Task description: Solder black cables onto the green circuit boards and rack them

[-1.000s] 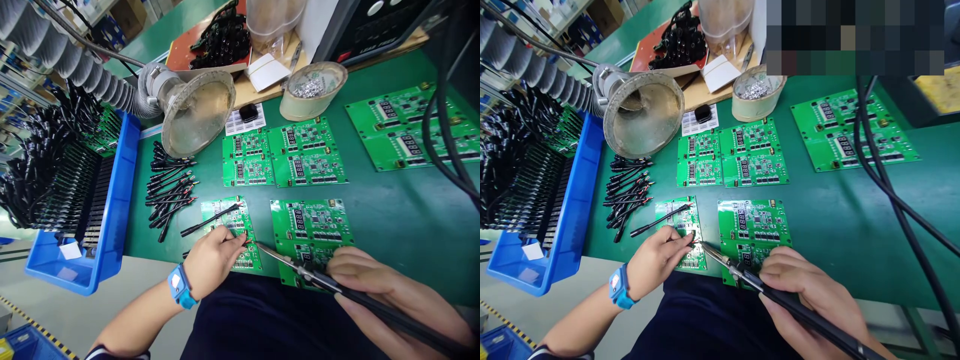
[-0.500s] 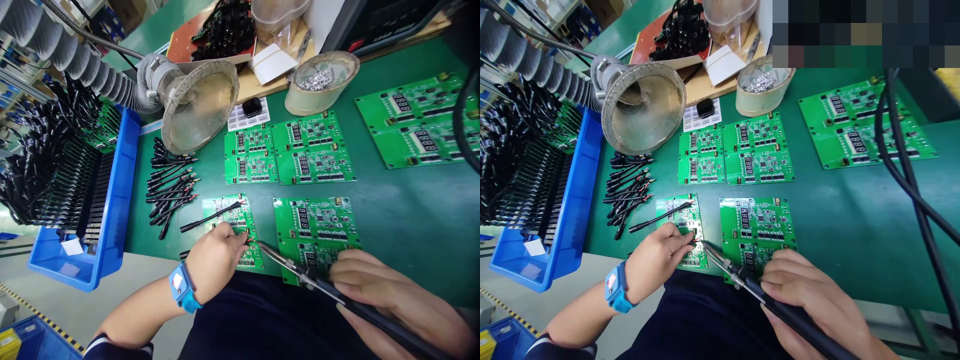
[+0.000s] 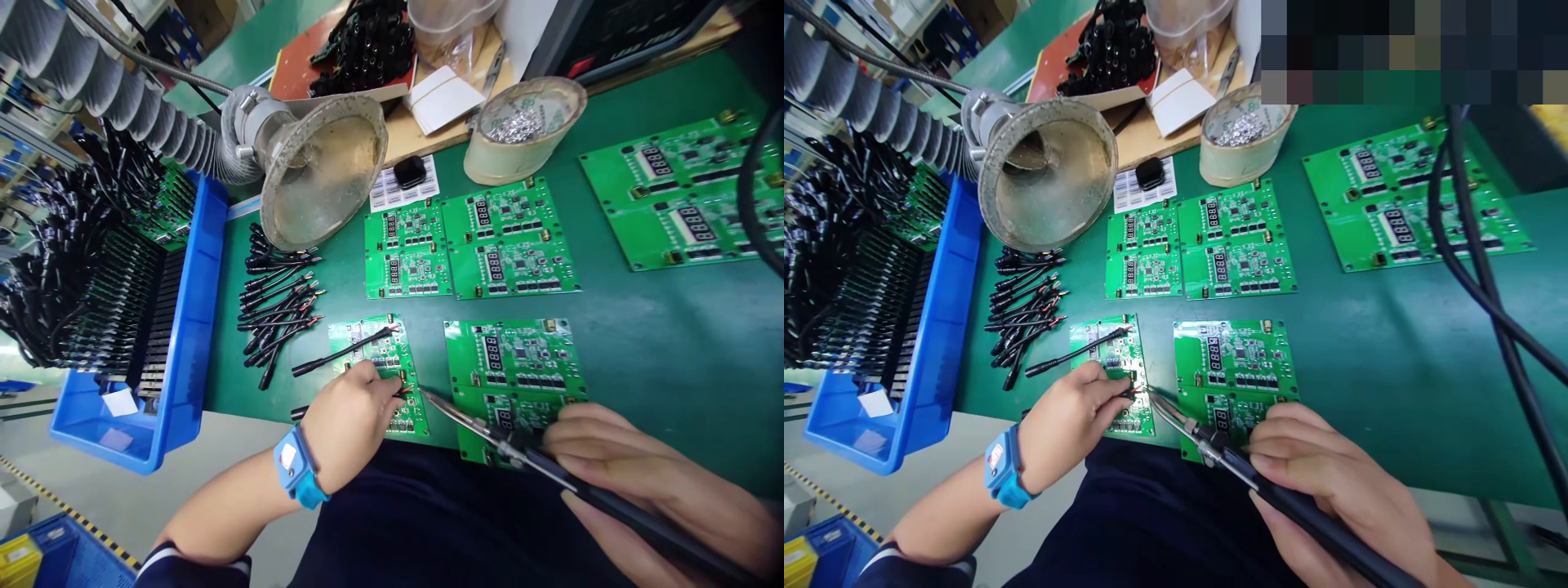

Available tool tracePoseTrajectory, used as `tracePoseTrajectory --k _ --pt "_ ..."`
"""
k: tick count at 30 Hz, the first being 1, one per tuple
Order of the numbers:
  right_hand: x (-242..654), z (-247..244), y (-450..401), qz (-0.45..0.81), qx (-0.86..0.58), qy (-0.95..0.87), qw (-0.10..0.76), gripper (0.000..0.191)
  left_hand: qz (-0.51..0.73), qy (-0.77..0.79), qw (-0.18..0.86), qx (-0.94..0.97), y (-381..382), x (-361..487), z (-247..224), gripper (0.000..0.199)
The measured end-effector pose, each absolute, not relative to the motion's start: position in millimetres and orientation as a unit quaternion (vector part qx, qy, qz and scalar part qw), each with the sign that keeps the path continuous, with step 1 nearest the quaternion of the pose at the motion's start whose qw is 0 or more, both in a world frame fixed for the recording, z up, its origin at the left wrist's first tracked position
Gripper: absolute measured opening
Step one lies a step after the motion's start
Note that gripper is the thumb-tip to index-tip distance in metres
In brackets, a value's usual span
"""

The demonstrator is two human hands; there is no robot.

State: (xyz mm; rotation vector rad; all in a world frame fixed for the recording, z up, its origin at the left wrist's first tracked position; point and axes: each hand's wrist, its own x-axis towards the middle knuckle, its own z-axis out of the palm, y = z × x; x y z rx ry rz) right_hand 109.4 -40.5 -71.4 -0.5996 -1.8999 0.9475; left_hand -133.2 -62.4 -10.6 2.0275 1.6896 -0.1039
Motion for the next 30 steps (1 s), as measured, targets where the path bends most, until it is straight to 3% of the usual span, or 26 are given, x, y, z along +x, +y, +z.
tracePoseTrajectory --k 5,21,30 --pt "105 -69 -38 0.391 -0.227 -0.774 0.443 0.036 -0.042 0.624 0.257 0.737 -59 -135 -10 0.036" --pt "113 -76 -47 0.371 -0.272 -0.761 0.458 0.034 -0.072 0.618 0.238 0.746 -60 -132 -9 0.034" --pt "102 -64 -33 0.375 -0.229 -0.78 0.446 0.035 -0.07 0.611 0.248 0.748 -55 -134 -7 0.033"
